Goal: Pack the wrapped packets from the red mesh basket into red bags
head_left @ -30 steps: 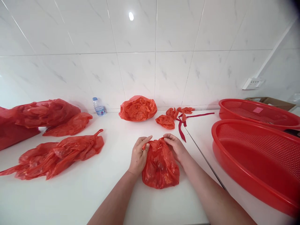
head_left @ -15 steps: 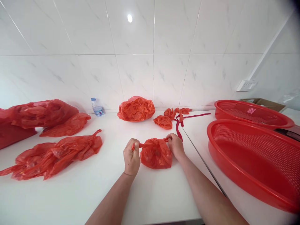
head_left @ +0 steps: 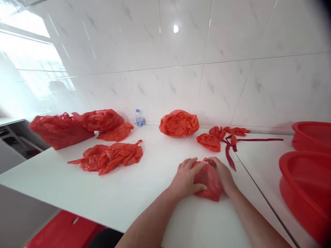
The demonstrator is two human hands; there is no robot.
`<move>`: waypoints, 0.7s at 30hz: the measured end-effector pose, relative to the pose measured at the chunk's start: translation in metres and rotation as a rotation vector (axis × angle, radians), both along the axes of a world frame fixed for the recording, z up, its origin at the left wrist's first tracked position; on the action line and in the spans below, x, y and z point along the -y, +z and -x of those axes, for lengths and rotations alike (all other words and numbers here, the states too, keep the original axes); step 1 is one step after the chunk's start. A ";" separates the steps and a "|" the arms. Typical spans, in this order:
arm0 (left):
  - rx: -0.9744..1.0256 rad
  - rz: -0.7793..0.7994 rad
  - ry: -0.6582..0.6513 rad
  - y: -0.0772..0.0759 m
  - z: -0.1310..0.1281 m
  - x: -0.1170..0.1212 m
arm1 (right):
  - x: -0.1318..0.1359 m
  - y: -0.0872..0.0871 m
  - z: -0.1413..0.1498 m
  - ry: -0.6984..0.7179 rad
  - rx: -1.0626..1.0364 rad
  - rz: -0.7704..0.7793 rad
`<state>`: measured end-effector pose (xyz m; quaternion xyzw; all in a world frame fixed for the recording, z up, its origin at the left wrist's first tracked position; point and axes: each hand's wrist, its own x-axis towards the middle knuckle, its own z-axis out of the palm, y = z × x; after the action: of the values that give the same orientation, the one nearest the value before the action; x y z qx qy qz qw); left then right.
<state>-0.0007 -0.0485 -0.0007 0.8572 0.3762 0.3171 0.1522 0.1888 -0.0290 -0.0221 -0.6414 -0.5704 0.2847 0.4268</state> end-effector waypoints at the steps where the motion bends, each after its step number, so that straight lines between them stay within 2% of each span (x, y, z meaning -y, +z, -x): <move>1: -0.038 0.036 -0.015 -0.002 0.000 -0.001 | -0.001 -0.001 -0.001 -0.006 -0.013 0.007; 6: -0.048 0.093 0.037 -0.003 0.011 -0.002 | -0.006 -0.002 -0.008 -0.089 0.047 0.047; 10: -0.031 0.097 0.099 -0.001 0.044 0.013 | -0.008 -0.004 -0.013 -0.092 0.096 0.011; 13: -0.032 0.077 0.198 0.000 0.088 0.031 | -0.007 -0.005 -0.014 -0.083 0.106 0.007; 18: -0.095 -0.004 0.415 0.004 0.182 0.046 | -0.005 -0.001 -0.010 -0.062 0.128 0.019; 19: -0.103 -0.046 0.485 0.005 0.198 0.047 | -0.005 0.000 -0.009 -0.061 0.134 0.027; 21: -0.155 -0.242 0.733 0.006 0.220 0.050 | -0.004 0.001 -0.008 -0.057 0.142 0.041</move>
<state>-0.2206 -0.0989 0.0050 0.6992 0.6275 0.3270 -0.1023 0.1968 -0.0247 -0.0213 -0.6848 -0.5747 0.2377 0.3798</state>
